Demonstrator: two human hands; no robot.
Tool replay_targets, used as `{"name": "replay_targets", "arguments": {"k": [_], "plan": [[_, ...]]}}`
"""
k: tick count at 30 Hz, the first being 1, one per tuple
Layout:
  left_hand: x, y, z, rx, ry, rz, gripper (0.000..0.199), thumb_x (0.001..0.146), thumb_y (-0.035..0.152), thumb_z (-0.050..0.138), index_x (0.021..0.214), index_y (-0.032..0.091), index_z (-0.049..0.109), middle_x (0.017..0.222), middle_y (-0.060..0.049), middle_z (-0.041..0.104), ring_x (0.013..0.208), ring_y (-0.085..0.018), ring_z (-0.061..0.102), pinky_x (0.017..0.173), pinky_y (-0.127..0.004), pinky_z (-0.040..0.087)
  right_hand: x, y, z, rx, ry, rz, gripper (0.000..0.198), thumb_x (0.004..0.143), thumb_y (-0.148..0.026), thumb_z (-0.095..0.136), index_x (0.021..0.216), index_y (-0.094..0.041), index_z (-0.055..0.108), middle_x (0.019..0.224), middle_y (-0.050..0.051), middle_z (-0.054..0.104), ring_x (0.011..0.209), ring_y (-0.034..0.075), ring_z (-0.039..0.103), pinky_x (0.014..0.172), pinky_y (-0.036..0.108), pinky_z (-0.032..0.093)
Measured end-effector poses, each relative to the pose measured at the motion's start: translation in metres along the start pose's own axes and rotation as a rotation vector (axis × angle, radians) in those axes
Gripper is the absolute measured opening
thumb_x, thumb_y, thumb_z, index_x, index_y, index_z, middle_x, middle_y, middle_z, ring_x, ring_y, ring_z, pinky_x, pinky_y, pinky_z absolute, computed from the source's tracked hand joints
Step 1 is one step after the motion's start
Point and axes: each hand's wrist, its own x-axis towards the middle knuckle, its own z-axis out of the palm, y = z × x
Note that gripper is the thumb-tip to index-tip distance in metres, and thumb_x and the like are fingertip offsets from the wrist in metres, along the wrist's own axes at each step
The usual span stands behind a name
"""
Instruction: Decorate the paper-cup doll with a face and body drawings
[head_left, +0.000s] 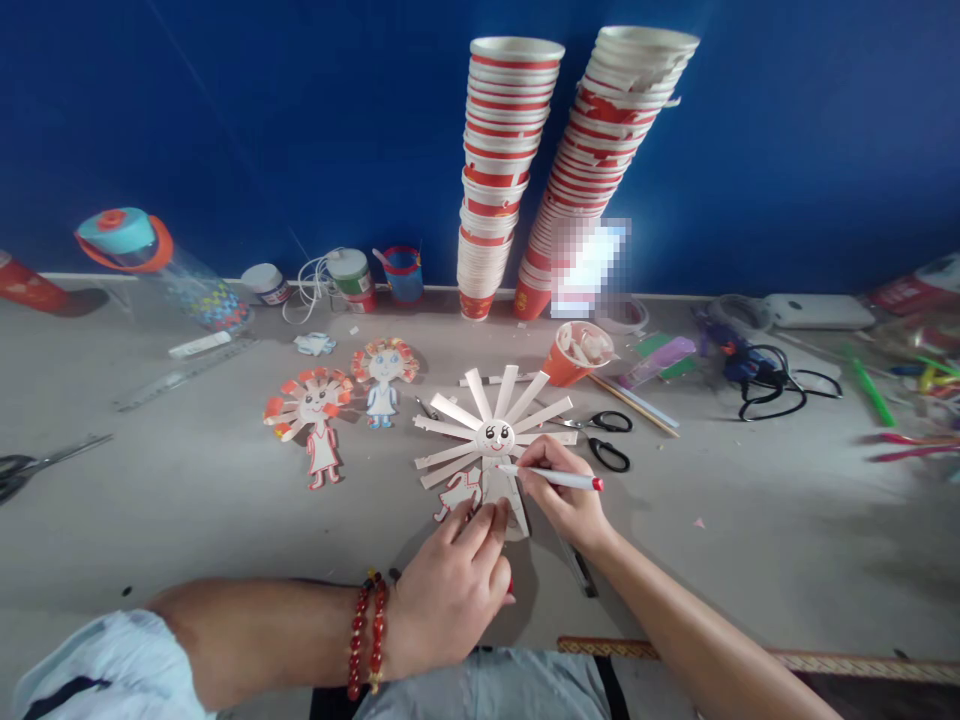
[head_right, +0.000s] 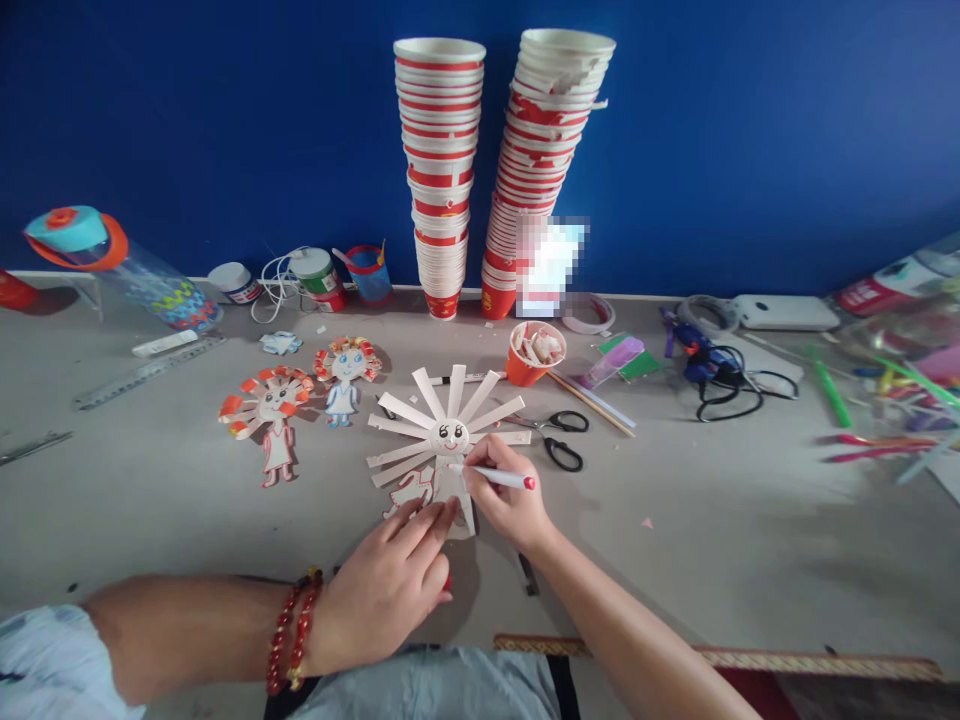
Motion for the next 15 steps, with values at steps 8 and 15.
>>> {"name": "replay_targets", "arguments": {"k": [8, 15], "plan": [[0.0006, 0.001, -0.0003, -0.024, -0.005, 0.002, 0.04, 0.094, 0.05, 0.056, 0.094, 0.011, 0.062, 0.142, -0.026, 0.049, 0.128, -0.034, 0.049, 0.107, -0.048, 0.029, -0.001, 0.0021, -0.0041, 0.084, 0.015, -0.022, 0.005, 0.081, -0.018, 0.054, 0.077, -0.021, 0.054, 0.059, -0.005, 0.051, 0.048, 0.011, 0.04, 0.047, 0.024, 0.032], [0.0007, 0.001, 0.0018, -0.027, -0.008, 0.0, 0.039, 0.093, 0.05, 0.058, 0.095, 0.011, 0.061, 0.142, -0.025, 0.049, 0.128, -0.033, 0.049, 0.108, -0.047, 0.028, -0.0024, 0.0057, -0.0029, 0.14, 0.078, -0.065, 0.006, 0.081, -0.016, 0.056, 0.078, -0.021, 0.054, 0.063, -0.004, 0.051, 0.048, 0.01, 0.041, 0.045, 0.023, 0.032]]}}
